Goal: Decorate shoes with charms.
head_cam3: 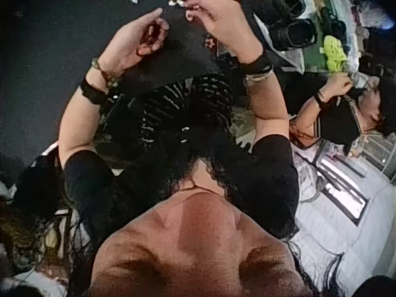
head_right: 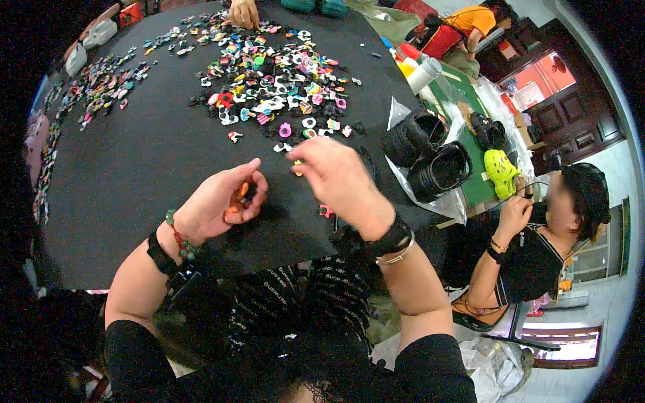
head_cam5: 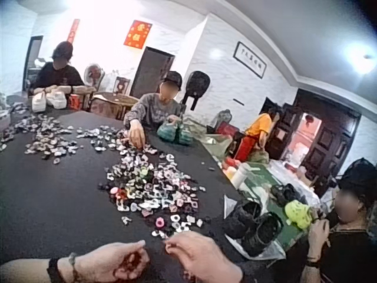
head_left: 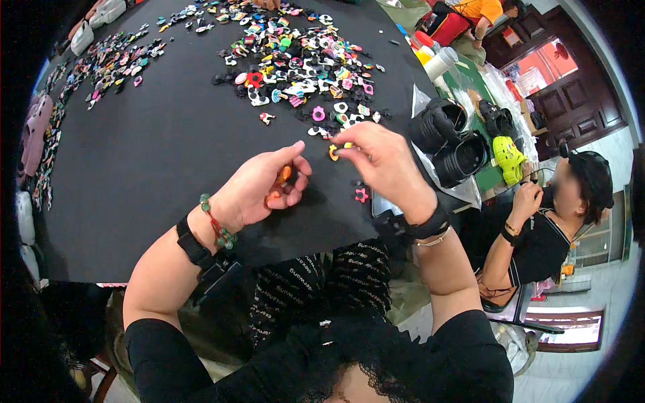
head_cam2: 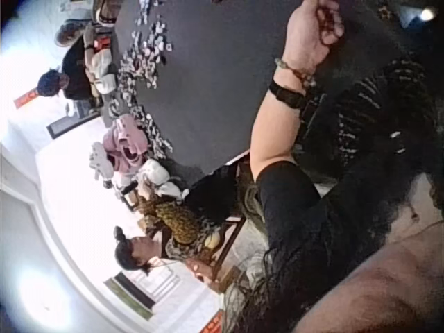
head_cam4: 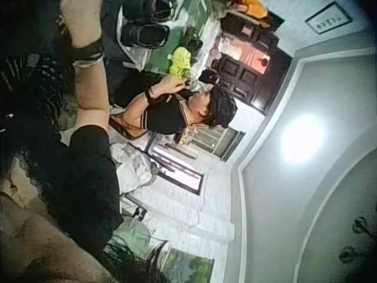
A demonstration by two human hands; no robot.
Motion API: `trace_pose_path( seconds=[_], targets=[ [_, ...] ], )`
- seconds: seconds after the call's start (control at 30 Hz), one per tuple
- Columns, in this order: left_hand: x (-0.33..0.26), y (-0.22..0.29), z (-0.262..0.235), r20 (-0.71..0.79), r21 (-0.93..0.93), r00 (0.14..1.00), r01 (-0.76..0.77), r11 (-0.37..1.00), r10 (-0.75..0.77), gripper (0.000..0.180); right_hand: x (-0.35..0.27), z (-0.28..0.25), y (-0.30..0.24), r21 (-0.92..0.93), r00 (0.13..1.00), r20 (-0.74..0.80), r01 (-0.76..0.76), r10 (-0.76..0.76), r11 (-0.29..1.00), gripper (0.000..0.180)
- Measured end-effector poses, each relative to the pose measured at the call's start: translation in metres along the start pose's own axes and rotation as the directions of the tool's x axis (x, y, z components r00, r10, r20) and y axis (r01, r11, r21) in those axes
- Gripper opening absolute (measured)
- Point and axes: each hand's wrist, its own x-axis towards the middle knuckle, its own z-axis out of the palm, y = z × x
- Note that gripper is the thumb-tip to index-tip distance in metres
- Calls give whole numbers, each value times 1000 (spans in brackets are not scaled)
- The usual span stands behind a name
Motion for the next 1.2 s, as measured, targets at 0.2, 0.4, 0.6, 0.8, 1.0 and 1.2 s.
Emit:
trace_pose_path(
  seconds=[0.2,0.4,0.6,0.8,1.0,1.2],
  targets=[
    [1,4,0,-49,-7,992,-115,993,114,33,-37,-16,39,-277,943,307,-43,130,960,9],
    [-1,4,-1,-129,-9,984,-128,992,126,31,-42,-13,30,-315,911,381,-36,161,948,8],
    [2,2,-1,-134,25,982,-129,991,131,30,-44,-13,25,-301,883,445,-8,148,954,11],
    [0,4,-1,-121,15,987,-107,994,108,29,-39,-11,18,-231,887,386,-171,252,958,17],
    [-4,5,7,-96,17,995,-27,999,29,29,-38,-4,14,-379,886,421,-25,197,925,17],
    [-1,-2,8,-25,24,998,65,998,-65,36,-23,1,3,-120,966,219,-112,137,986,16]
  ],
)
